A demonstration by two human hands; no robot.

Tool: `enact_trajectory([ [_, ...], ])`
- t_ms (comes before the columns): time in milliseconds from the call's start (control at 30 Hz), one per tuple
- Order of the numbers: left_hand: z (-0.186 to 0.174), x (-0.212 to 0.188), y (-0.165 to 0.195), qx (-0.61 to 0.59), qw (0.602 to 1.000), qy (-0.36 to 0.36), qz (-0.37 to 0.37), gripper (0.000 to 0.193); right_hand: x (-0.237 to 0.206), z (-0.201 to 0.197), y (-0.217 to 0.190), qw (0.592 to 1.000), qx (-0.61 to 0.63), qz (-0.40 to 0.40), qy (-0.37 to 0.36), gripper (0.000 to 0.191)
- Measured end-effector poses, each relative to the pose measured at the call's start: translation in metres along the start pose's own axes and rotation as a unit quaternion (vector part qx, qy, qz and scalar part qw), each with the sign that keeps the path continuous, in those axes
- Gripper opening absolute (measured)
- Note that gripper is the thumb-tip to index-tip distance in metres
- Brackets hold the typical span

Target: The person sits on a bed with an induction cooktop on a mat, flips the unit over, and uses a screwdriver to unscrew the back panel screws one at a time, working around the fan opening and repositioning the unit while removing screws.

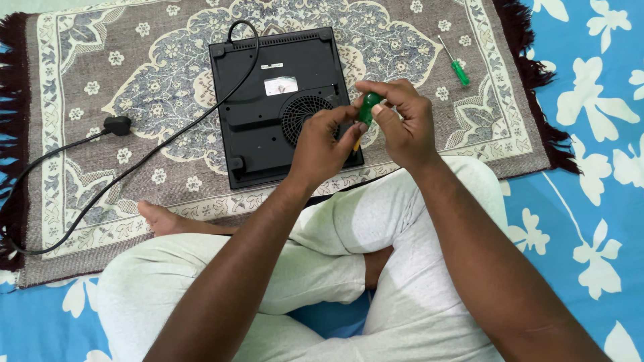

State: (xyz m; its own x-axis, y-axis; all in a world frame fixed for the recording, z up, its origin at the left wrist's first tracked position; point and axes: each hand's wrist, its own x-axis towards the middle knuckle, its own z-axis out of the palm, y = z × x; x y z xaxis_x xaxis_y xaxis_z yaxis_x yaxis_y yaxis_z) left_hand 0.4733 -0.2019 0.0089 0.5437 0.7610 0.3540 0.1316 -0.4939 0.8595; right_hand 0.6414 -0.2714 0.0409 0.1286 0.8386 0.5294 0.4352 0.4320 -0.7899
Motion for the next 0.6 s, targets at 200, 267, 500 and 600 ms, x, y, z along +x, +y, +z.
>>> enact_trajectory([
  [200, -0.001, 0.003, 0.000, -0.001, 1.000, 0.019, 0.016, 0.024, 0.004, 0.003, 0.008, 0.999, -0.021, -0.027, 0.032, 0.031],
  [267, -0.001, 0.004, -0.001, -0.010, 1.000, 0.013, 0.006, 0.025, 0.004, 0.003, 0.011, 0.998, -0.043, -0.028, 0.039, 0.029],
  [500, 0.000, -0.001, -0.006, -0.096, 0.993, -0.002, 0.071, 0.035, -0.001, -0.003, 0.010, 0.997, -0.057, -0.050, 0.014, 0.025],
  [600, 0.003, -0.001, -0.007, -0.063, 0.997, -0.031, -0.015, 0.029, -0.002, -0.004, 0.006, 0.997, -0.059, -0.043, 0.009, 0.030],
])
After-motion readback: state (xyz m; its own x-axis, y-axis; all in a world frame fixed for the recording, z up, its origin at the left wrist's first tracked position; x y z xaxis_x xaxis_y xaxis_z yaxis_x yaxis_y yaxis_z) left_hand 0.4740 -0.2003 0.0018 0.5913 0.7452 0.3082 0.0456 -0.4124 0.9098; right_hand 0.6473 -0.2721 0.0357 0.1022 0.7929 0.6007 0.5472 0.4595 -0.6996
